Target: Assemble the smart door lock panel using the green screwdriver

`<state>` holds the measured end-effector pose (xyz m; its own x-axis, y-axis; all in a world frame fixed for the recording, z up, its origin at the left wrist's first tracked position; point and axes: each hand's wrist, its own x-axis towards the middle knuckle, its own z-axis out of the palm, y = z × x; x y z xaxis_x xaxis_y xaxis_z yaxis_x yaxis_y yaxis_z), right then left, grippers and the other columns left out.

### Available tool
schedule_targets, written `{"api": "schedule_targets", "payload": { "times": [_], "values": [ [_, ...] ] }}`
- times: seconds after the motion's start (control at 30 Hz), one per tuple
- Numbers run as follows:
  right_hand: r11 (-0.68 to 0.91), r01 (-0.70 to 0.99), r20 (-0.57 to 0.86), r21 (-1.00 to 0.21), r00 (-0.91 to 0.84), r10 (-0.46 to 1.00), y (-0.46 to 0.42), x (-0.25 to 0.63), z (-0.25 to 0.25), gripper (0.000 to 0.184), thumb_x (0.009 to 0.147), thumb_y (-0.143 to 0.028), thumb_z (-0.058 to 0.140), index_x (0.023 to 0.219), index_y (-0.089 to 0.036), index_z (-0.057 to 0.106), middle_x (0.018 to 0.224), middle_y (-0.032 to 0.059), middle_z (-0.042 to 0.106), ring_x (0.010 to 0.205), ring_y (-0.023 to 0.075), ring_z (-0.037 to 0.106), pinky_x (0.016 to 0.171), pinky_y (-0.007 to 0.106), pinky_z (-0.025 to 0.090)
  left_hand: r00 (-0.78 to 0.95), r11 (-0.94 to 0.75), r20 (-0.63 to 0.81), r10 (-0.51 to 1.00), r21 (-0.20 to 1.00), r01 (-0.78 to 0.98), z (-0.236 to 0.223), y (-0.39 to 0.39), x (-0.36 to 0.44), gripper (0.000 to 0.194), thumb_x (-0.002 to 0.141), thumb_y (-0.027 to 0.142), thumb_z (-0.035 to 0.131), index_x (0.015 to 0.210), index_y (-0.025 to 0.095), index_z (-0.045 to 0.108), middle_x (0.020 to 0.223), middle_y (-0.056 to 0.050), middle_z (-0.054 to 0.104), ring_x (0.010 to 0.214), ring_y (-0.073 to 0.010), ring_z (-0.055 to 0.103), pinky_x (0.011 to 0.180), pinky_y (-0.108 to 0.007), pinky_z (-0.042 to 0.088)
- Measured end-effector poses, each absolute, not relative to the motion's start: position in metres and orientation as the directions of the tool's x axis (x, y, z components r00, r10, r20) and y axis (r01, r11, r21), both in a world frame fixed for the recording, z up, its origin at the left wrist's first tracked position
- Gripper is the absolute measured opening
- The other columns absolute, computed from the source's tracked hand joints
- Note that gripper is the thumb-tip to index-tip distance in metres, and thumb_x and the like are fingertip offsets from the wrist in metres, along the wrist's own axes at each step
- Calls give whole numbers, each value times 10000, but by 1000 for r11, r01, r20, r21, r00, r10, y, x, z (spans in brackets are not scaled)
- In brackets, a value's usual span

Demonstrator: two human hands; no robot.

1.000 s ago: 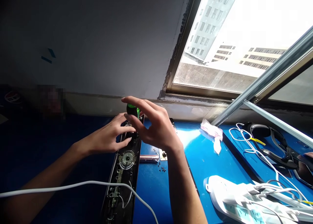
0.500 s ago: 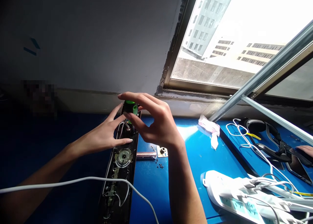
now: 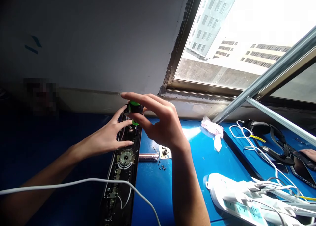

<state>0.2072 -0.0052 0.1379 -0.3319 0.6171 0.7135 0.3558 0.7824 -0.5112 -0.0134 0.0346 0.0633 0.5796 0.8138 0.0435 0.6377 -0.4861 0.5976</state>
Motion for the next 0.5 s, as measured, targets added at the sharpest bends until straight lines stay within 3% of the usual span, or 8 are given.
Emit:
{"api": "schedule_targets", "payload": {
  "times": [0.07,0.13,0.27,0.33,0.5],
  "values": [
    [797,419,761,-436,-301,575,-3,207,137,345,912,-196,781,1245,-277,749,1062,13,726,944,159,703,832,334,634,586,-493,50,809,602,629,64,34,-13,707,827,493,798,1481,340,577,1756,40,-236,1550,-456,336,1280,-531,354],
    [800,450,779,-397,-296,553,-3,206,137,326,899,-217,800,1217,-277,763,1033,12,704,895,144,685,793,317,625,587,-497,58,807,603,624,64,34,-14,694,827,502,795,1470,341,588,1755,50,-235,1546,-458,344,1273,-530,369],
    [778,364,698,-513,-352,624,-8,205,141,389,991,-155,642,1352,-291,695,1243,28,738,1102,182,721,922,348,641,578,-488,52,814,601,634,63,35,-14,709,818,525,802,1468,337,593,1767,44,-191,1542,-465,346,1271,-543,370],
    [770,339,681,-541,-361,637,-10,207,142,406,981,-140,656,1355,-294,694,1261,19,749,1135,192,725,960,361,642,578,-491,58,814,600,631,63,35,-14,714,813,529,807,1468,340,593,1770,43,-179,1544,-464,341,1280,-550,352],
    [779,466,759,-420,-291,583,-4,213,138,327,856,-243,846,1173,-274,772,1020,12,701,893,153,700,767,312,641,581,-492,59,812,606,625,60,36,-13,730,814,535,809,1483,355,580,1769,36,-183,1537,-461,362,1283,-546,350]
  ]
}}
